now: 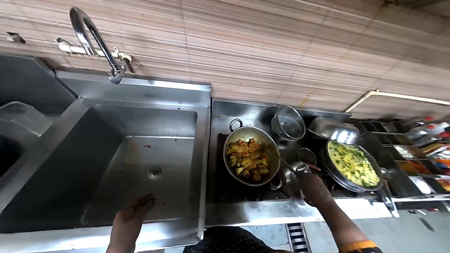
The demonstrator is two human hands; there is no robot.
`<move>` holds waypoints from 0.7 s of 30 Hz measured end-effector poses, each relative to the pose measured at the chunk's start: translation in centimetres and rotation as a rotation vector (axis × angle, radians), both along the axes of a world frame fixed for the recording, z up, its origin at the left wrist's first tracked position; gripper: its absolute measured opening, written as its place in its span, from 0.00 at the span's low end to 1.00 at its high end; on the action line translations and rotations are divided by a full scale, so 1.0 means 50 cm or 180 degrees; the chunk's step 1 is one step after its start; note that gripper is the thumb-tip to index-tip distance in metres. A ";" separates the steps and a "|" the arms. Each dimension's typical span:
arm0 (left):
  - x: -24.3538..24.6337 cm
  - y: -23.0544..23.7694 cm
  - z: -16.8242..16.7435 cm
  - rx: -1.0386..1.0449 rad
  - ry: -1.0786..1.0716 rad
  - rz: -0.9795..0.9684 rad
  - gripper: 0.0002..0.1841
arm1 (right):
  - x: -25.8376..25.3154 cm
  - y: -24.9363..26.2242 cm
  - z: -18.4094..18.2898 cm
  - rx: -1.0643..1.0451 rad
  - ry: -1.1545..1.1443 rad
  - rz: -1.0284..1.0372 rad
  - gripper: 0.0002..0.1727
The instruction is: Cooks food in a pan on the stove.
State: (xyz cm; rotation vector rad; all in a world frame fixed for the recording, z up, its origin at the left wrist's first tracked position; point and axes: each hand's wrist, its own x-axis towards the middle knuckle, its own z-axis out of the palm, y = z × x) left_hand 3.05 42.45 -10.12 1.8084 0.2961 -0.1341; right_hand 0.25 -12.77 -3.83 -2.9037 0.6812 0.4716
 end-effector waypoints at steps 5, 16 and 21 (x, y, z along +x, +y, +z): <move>-0.017 0.056 -0.011 -0.0029 0.0104 0.0030 0.18 | -0.064 0.051 -0.084 0.2299 -0.0004 -0.1113 0.16; 0.022 0.103 0.026 0.0278 -0.0145 -0.0151 0.16 | -0.006 0.178 -0.169 0.2764 -0.1462 -0.1285 0.18; 0.019 0.116 0.006 0.0138 -0.0110 -0.0254 0.16 | -0.012 0.157 -0.074 0.0897 -0.1300 -0.0384 0.16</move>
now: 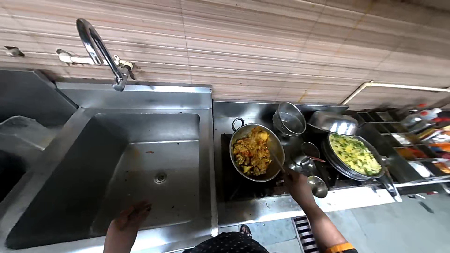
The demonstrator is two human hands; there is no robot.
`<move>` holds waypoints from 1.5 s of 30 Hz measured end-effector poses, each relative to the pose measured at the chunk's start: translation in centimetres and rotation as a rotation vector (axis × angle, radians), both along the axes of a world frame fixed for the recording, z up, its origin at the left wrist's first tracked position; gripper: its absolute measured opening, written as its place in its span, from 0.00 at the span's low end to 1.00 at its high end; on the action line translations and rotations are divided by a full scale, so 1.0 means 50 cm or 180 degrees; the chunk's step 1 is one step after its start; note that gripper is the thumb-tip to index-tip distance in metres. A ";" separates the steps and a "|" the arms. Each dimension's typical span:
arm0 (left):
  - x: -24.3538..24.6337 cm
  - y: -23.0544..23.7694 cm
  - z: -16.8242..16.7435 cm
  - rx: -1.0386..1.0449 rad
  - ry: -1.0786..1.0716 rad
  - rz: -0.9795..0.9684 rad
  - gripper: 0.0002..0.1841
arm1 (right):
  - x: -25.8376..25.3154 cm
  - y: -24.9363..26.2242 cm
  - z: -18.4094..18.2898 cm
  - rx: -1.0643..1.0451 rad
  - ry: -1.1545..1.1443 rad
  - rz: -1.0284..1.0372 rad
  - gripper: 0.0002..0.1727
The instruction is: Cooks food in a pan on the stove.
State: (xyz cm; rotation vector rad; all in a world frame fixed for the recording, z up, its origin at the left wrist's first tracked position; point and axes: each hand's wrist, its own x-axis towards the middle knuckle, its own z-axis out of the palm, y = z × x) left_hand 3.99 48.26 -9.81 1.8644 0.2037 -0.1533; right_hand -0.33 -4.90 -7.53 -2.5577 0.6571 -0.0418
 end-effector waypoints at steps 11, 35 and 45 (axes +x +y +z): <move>-0.010 0.028 -0.033 -0.0104 0.0046 -0.0012 0.17 | -0.018 -0.052 0.054 -0.0753 0.1188 -0.0209 0.17; -0.004 -0.066 -0.009 -0.0092 0.0040 -0.0111 0.15 | -0.030 -0.008 0.026 -0.0446 0.0212 0.0295 0.16; -0.008 -0.026 -0.025 -0.0086 0.0022 -0.0138 0.17 | -0.083 -0.060 0.018 0.1055 0.1300 -0.0282 0.18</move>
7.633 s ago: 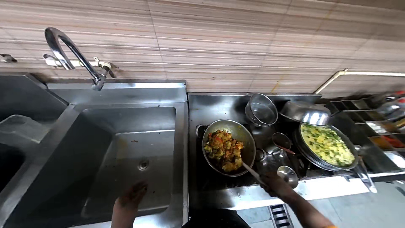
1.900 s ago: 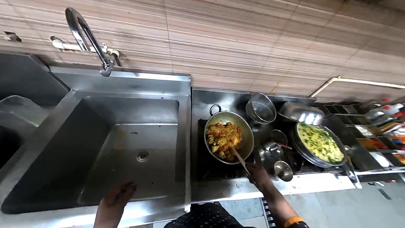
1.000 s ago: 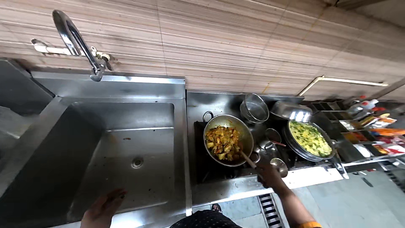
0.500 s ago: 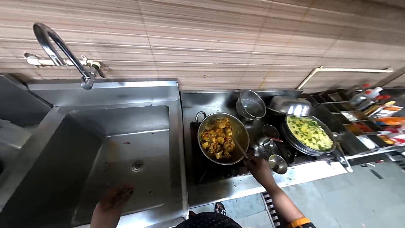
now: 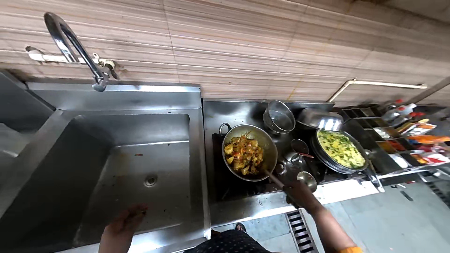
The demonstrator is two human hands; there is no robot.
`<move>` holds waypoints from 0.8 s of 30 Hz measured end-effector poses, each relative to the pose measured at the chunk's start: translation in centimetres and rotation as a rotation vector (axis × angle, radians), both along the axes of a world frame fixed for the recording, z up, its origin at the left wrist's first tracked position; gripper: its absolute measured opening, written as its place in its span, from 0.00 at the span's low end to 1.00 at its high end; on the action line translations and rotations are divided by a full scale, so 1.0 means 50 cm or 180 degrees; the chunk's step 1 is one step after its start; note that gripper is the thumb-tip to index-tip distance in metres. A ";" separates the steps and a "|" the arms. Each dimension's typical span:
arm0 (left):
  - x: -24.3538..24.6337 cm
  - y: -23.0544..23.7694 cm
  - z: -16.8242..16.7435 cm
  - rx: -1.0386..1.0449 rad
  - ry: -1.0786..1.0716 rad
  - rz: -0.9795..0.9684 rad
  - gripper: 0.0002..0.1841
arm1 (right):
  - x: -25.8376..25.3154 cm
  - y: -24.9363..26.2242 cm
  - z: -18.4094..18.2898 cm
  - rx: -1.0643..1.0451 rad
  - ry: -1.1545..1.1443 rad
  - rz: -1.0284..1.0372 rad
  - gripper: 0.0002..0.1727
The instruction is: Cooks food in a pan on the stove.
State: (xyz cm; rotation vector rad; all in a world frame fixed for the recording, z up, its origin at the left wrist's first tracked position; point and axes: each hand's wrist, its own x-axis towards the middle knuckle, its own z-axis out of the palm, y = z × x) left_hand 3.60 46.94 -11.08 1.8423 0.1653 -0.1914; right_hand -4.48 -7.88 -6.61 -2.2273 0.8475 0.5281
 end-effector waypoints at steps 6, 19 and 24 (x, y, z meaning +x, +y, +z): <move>0.002 0.015 0.003 0.0138 0.0130 -0.0003 0.17 | 0.040 0.119 -0.180 0.2045 -0.1427 -0.1564 0.13; 0.004 0.003 0.020 0.0198 0.0074 0.0025 0.17 | 0.039 0.030 -0.075 -0.0410 -0.1380 0.0009 0.15; -0.005 -0.020 0.011 0.0130 0.0056 0.0010 0.17 | 0.067 0.051 -0.001 -0.1442 -0.1212 0.0592 0.14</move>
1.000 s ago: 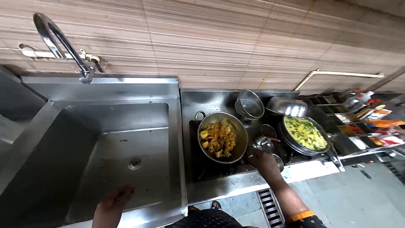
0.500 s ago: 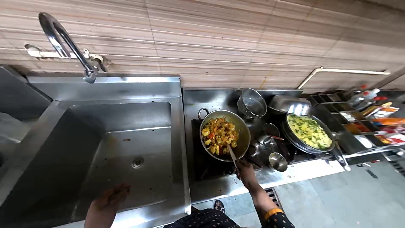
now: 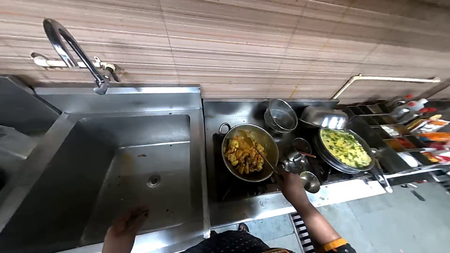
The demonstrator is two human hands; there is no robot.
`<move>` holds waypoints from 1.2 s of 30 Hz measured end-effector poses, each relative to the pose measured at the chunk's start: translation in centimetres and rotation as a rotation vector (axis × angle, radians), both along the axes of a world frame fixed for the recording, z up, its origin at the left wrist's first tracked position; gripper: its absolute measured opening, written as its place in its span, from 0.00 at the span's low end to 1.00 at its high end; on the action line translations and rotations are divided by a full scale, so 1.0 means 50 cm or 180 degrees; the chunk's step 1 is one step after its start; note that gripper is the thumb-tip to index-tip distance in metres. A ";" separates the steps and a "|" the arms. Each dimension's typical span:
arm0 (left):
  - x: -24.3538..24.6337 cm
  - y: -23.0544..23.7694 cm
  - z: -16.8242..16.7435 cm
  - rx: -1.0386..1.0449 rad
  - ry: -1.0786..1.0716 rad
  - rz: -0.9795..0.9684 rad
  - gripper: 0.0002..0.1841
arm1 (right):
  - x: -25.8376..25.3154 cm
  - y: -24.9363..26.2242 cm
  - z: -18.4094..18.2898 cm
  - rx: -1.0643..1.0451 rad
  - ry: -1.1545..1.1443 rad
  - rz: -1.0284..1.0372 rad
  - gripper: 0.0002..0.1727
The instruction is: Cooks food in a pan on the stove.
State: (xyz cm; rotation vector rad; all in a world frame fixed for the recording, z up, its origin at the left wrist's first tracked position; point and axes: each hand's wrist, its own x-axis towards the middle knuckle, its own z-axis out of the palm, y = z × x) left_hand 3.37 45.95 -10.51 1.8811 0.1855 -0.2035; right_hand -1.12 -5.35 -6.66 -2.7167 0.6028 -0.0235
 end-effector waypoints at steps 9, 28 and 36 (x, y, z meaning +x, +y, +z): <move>0.000 -0.058 0.016 -0.0044 -0.0068 0.0200 0.17 | -0.030 -0.142 0.033 0.0616 0.1347 -0.0196 0.17; -0.024 -0.147 0.048 0.0091 0.0038 0.0329 0.16 | -0.039 -0.109 -0.144 0.2844 -0.0016 -0.0353 0.20; -0.039 -0.166 0.026 0.0116 0.0146 0.0431 0.17 | 0.007 -0.123 -0.008 0.0549 0.0081 0.0512 0.17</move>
